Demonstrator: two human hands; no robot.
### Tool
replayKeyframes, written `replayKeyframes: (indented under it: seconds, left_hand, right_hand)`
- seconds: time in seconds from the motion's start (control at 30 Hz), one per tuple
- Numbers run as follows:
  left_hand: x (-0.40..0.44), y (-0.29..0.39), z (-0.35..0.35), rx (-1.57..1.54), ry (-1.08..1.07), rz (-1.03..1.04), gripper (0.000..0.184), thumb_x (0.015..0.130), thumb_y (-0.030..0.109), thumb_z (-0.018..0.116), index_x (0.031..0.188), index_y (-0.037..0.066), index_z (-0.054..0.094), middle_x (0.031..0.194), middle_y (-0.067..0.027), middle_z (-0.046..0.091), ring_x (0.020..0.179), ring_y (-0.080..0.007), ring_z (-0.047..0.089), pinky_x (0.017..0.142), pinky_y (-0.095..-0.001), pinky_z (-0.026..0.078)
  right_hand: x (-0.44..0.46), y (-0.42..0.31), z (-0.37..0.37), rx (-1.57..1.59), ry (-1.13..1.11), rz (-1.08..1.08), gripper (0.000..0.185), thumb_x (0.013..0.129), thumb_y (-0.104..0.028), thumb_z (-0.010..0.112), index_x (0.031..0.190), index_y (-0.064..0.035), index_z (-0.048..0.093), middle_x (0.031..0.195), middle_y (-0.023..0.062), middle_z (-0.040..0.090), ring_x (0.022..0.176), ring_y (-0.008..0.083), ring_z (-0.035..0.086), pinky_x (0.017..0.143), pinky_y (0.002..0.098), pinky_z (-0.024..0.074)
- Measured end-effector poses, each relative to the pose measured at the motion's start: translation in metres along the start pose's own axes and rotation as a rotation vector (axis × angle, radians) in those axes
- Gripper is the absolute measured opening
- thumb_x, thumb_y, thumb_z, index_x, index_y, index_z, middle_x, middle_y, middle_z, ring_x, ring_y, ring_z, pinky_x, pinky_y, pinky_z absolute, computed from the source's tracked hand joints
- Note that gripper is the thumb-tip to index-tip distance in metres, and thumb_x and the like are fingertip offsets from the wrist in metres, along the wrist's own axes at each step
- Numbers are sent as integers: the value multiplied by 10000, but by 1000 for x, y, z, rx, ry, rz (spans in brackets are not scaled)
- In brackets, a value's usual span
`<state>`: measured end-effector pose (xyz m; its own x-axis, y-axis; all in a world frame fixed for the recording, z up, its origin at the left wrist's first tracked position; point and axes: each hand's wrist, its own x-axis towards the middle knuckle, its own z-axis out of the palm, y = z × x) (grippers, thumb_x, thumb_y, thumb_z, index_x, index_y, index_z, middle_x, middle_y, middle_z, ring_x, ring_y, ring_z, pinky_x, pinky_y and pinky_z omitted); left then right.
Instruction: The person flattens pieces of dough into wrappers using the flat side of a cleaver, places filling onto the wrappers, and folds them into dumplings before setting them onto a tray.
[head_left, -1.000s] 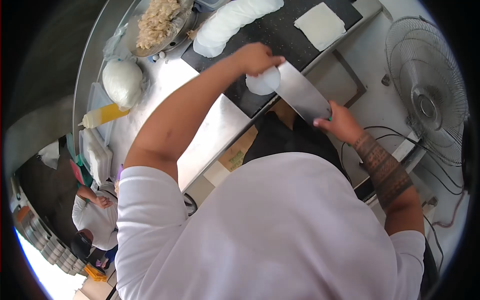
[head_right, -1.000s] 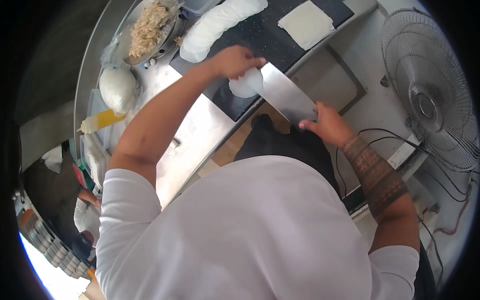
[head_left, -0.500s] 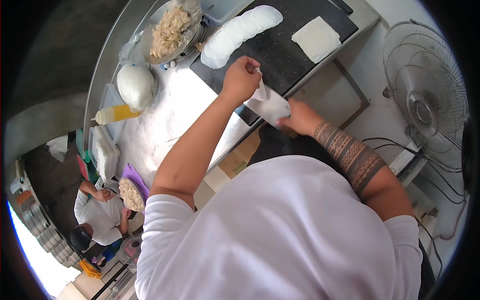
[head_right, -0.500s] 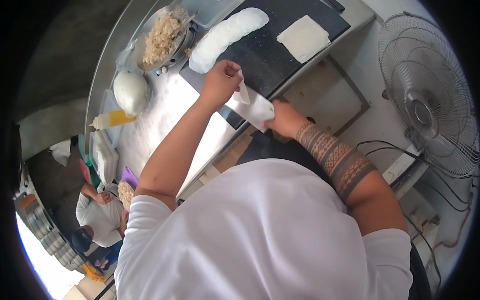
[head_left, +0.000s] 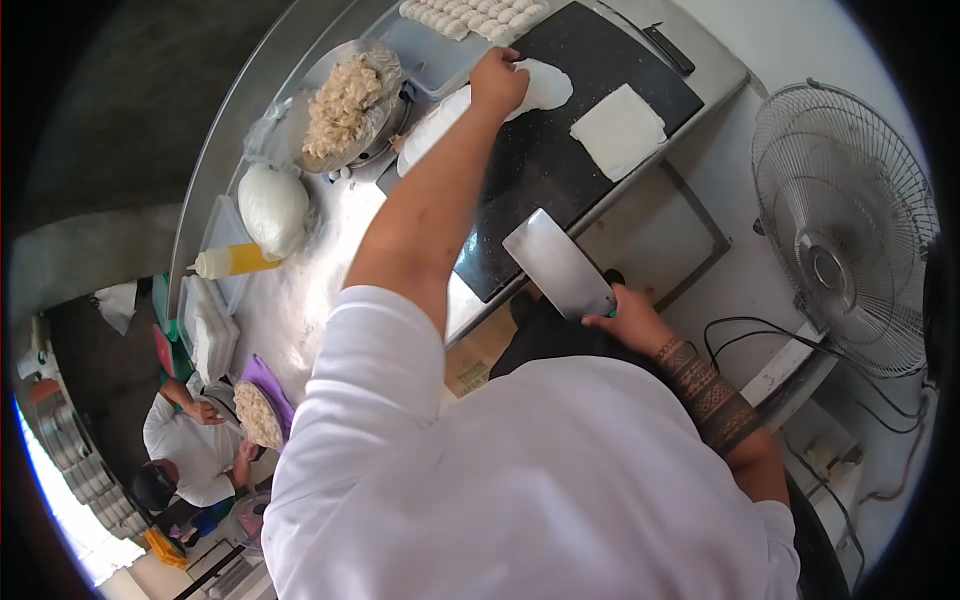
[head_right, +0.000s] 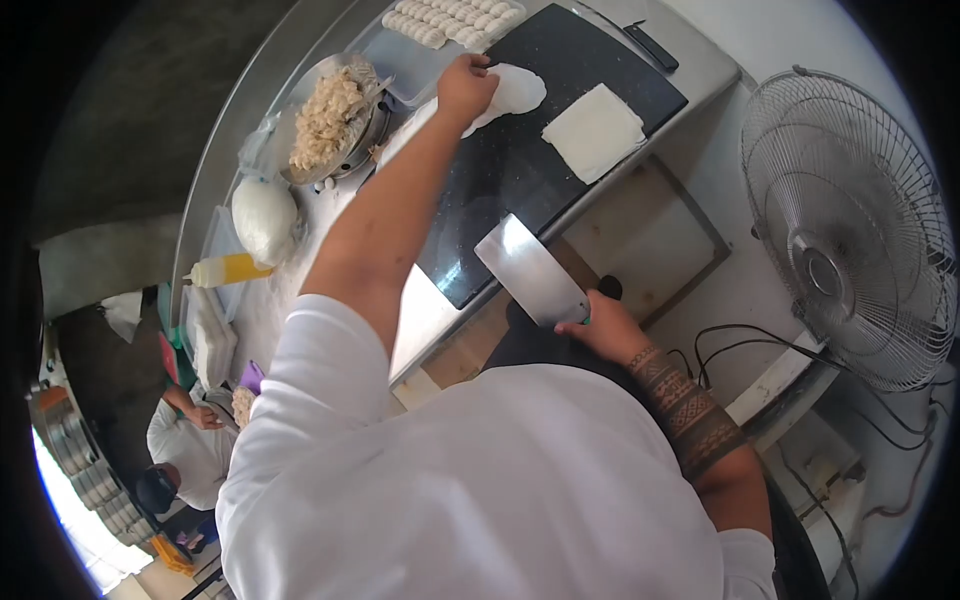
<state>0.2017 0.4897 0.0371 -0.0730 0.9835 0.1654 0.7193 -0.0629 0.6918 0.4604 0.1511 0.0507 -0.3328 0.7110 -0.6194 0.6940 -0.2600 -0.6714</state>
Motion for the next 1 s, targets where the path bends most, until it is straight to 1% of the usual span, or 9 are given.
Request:
replayKeyframes:
  seconds: [0.13,0.33,0.4,0.43,0.53,0.67,0.77,0.87,1.0]
  left_hand:
    - [-58,-1,-21,-274,301,21,371,867,156,746,1216,38,697,1160,-141,754,971,-245,740,858,-365,577]
    - [-255,-66,-124,112,371,-90,352,865,138,782,1195,53,693,1111,-125,718,961,-279,677,865,-398,555]
    - [-328,-95,-149,178,538,-226,331,831,130,801,1139,77,693,1120,-136,669,1067,-345,603,951,-452,484]
    - [-358,-95,-165,231,580,-386,384,822,156,827,1159,66,668,1150,-141,641,1087,-359,573,947,-462,475]
    - [-413,-116,-181,408,851,-694,488,787,207,896,1148,25,622,1115,-166,626,1044,-363,576,924,-474,476]
    - [-434,-134,-180,258,827,-803,470,784,199,894,1117,11,622,1046,-165,630,975,-344,607,899,-449,489]
    - [-437,-134,-191,106,863,-840,420,795,192,876,1092,4,646,1016,-163,659,906,-316,648,820,-424,528]
    - [-455,-142,-199,143,874,-763,377,808,190,871,1078,11,678,1007,-152,693,836,-278,682,771,-408,562]
    - [-475,-148,-205,189,750,-738,335,823,187,867,1054,13,699,994,-140,697,816,-277,686,770,-409,567]
  right_hand:
    - [-13,6,-15,130,-31,-79,460,912,-246,788,1262,-1,617,1150,184,719,1093,327,692,969,409,526]
    - [11,22,-17,212,-105,-252,352,953,-116,722,1273,-21,611,992,69,700,886,171,671,795,341,544]
    - [30,7,-13,279,-181,-174,336,966,-93,704,1283,-33,607,898,22,673,751,108,640,652,300,533]
    - [41,0,-7,357,-203,-150,317,985,-104,692,1287,-52,611,773,-23,612,588,56,552,497,254,446]
    - [63,-67,3,263,-277,-211,285,994,-120,685,1265,-62,618,717,-33,576,553,50,522,474,247,425]
    - [92,-157,39,-69,-328,-475,235,1011,-159,655,1191,-17,603,740,83,657,594,182,646,541,349,507]
    - [118,-205,77,-395,-296,-903,256,1013,-171,617,1205,-4,579,831,203,711,752,365,718,668,473,553]
    - [114,-259,120,-781,-287,-998,225,1008,-148,554,1190,-15,564,892,249,717,886,457,695,769,551,546]
    - [101,-299,167,-936,-357,-1091,173,994,-96,500,1145,-35,556,874,228,724,845,431,715,741,556,554]
